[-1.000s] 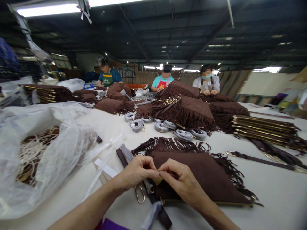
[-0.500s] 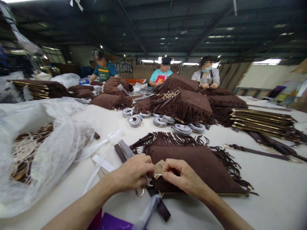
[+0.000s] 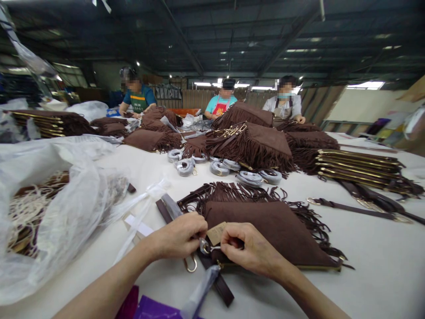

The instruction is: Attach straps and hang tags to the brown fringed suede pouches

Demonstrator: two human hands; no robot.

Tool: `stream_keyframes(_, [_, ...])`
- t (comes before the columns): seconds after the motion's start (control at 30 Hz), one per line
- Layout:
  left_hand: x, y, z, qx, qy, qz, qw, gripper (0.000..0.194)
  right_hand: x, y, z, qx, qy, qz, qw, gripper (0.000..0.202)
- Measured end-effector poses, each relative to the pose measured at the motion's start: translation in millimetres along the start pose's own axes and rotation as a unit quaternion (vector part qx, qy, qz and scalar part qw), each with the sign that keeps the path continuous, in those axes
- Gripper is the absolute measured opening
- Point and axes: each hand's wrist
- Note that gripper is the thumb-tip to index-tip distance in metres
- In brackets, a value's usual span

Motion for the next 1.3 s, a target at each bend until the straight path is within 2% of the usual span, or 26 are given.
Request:
stream_keyframes(0.13, [-0.8,-0.1,1.4,0.010,-0.041,0.013,0.999,0.022,-0.1,0.7,-0.5,-0.016,-0.001,0.002,1.000,0.014])
stream_keyframes(0.37, [2.0,-3.7,0.6,-0.039,-0.016,-0.034,0.999,0.044,3.1,-2.3,0.6,-0.053,-0.096,-0.019,0.994,0.010])
stream_keyframes(0.47, [4.2,-3.5,3.9,-0.036,-0.012,-0.038,0.999,0.036,4.8,-3.1,-1.1,-0.070,-0.090,-0.022,0.993,0.012])
stream_keyframes(0.57, [2.6,-4.0,4.8,-0.037,-0.021,-0.031,0.999,0.008,4.9,-2.7,-1.7,-0.080,-0.077,-0.024,0.994,0.013])
stream_keyframes(0.73, [-2.1,-5.2,-1.3,-0.042,-0.058,-0.031,0.997,0.025,2.9,-1.6,3.9,-0.089,-0.063,-0.024,0.994,0.013])
stream_keyframes(0.87, [1.4,-4.4,-3.0,-0.038,-0.034,-0.042,0.998,0.017,1.9,-2.4,5.9,-0.094,-0.061,-0.025,0.993,0.015])
stream_keyframes(1.0, [3.9,-3.6,-1.7,-0.045,-0.002,-0.036,0.998,0.024,-0.4,-4.1,5.0,-0.095,-0.053,-0.015,0.994,0.014])
stream_keyframes(1.3, [0.1,-3.1,-7.5,-0.042,0.019,0.001,0.999,0.022,-6.9,-7.1,7.6,-0.041,-0.003,0.010,0.999,0.016])
Point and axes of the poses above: each hand's wrist, its own y-axis away from the middle knuckle, its own x-axis out of the back of the hand, z = x × y, and after that the axes turned 6 degrees about y, right-handed
